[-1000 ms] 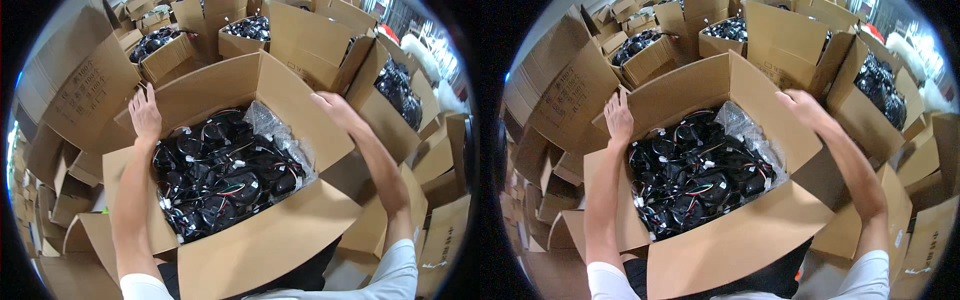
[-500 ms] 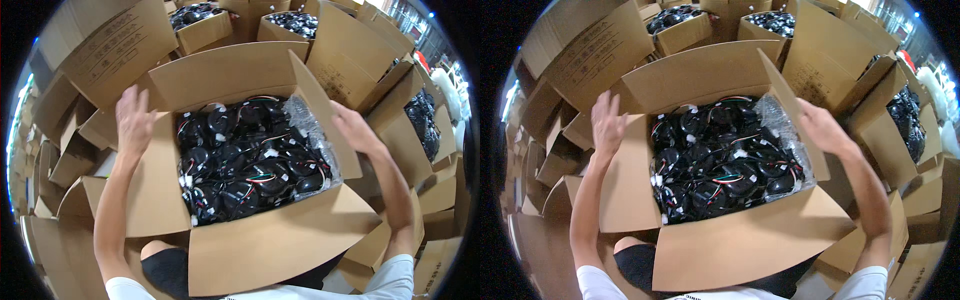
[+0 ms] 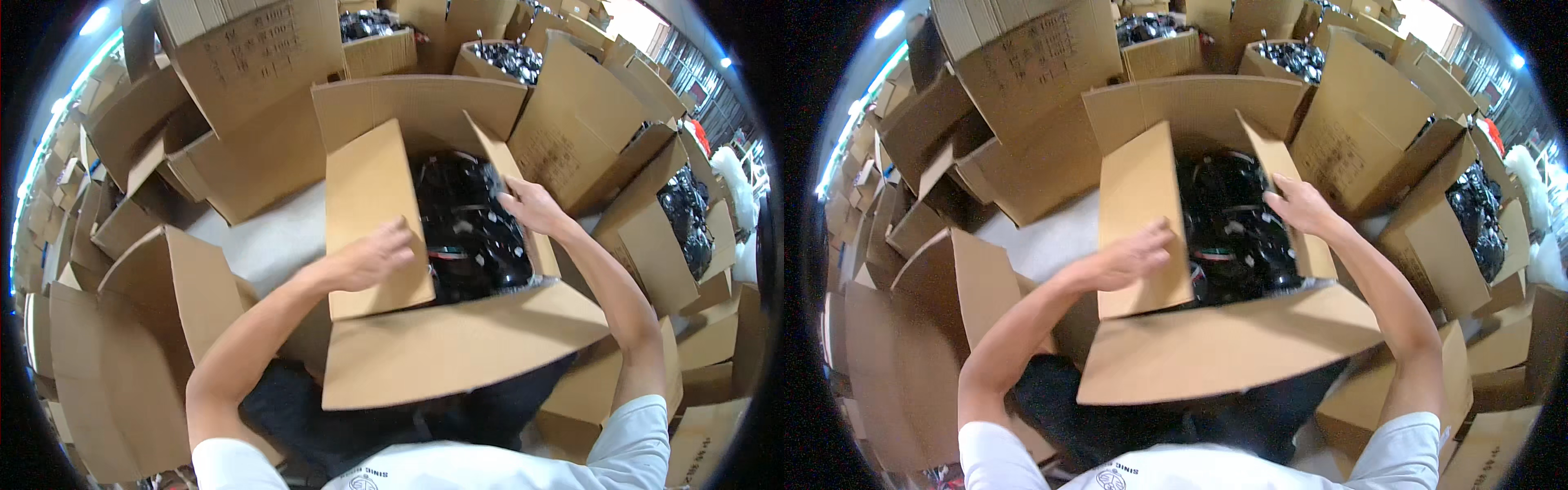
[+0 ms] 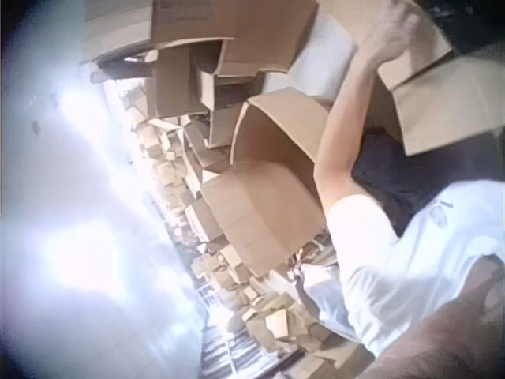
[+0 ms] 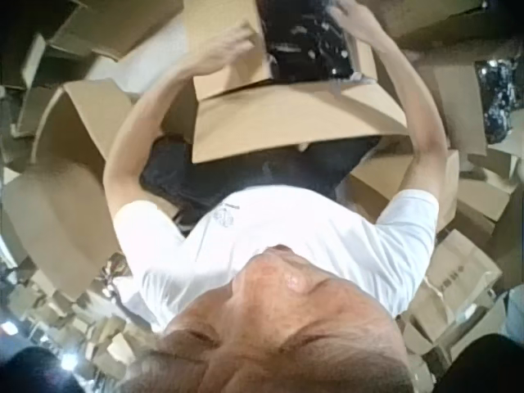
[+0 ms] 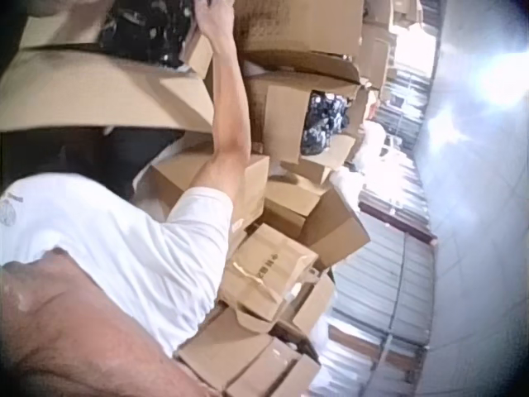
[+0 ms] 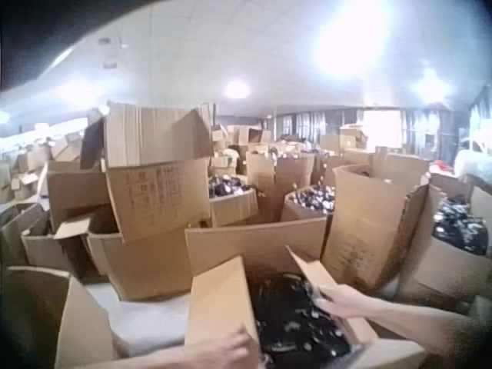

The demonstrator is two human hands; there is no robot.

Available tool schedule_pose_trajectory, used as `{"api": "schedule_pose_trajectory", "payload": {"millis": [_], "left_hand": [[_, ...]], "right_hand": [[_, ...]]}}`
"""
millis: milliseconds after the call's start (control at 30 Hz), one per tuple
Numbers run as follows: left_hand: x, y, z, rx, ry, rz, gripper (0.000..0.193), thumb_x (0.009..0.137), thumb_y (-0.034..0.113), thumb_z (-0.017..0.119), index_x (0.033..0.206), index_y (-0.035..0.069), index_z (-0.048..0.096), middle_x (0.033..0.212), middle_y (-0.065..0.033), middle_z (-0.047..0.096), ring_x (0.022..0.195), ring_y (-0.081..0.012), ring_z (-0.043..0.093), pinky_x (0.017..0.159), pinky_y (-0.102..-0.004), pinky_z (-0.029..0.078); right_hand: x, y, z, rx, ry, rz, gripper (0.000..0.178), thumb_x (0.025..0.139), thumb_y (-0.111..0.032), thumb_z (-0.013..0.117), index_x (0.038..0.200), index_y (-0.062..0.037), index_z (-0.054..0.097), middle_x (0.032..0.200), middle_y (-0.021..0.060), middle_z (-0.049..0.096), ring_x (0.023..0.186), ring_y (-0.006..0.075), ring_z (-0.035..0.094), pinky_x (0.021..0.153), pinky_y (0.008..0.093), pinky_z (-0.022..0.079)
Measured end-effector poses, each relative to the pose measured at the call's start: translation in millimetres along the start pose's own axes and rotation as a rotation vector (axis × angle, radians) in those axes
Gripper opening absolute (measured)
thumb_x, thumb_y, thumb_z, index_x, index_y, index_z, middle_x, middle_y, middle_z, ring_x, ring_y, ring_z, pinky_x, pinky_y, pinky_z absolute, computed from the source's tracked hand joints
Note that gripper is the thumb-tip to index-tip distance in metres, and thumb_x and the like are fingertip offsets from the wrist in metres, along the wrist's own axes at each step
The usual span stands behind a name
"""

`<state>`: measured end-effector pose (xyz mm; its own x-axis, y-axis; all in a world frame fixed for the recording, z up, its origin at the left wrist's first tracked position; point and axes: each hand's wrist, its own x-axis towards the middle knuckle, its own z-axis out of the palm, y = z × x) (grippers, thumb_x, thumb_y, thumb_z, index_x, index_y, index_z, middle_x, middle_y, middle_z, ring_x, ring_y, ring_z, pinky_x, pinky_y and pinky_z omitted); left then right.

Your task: The person checks the contents of a cardboard box filled with electrical components, then labels the box with a marker and seals it with packing tape using a tape dispenser.

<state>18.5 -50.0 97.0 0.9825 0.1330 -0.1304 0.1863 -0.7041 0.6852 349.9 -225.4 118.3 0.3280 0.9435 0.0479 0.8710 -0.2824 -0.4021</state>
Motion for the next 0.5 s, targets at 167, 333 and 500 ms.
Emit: {"api": "schedule_pose_trajectory", "payload": {"millis": [167,333,500], "left_hand": [[-13,-65,42,0.143,-0.130,0.082,0.041,0.104,0.017,0.047,0.141,-0.001,0.046,0.163,-0.0280,0.023,0.152,-0.0403,0.022,0.124,-0.0472,0.023],[-101,-72,34,0.807,-0.168,0.183,0.089,0.073,0.010,0.077,0.151,-0.002,0.036,0.162,-0.0210,0.030,0.150,-0.0355,0.031,0.119,-0.0537,0.028],[-125,-36,61,0.305,-0.064,0.058,0.075,0.086,0.032,0.074,0.145,-0.005,0.046,0.157,-0.0273,0.039,0.149,-0.0382,0.033,0.121,-0.0513,0.026]], "right_hand": [[-52,54,48,-0.161,-0.254,-0.339,0.053,0.102,-0.031,0.052,0.143,0.0026,0.047,0.158,0.0270,0.035,0.140,0.0394,0.044,0.112,0.0407,0.042],[-86,98,-1,-0.063,-0.497,-0.045,0.063,0.098,-0.021,0.057,0.154,-0.0021,0.037,0.161,0.0210,0.034,0.145,0.0345,0.040,0.117,0.0392,0.038],[-94,109,23,-0.200,-0.336,-0.287,0.064,0.093,-0.018,0.061,0.151,-0.0009,0.040,0.159,0.0212,0.038,0.143,0.0337,0.042,0.120,0.0392,0.033]]}}
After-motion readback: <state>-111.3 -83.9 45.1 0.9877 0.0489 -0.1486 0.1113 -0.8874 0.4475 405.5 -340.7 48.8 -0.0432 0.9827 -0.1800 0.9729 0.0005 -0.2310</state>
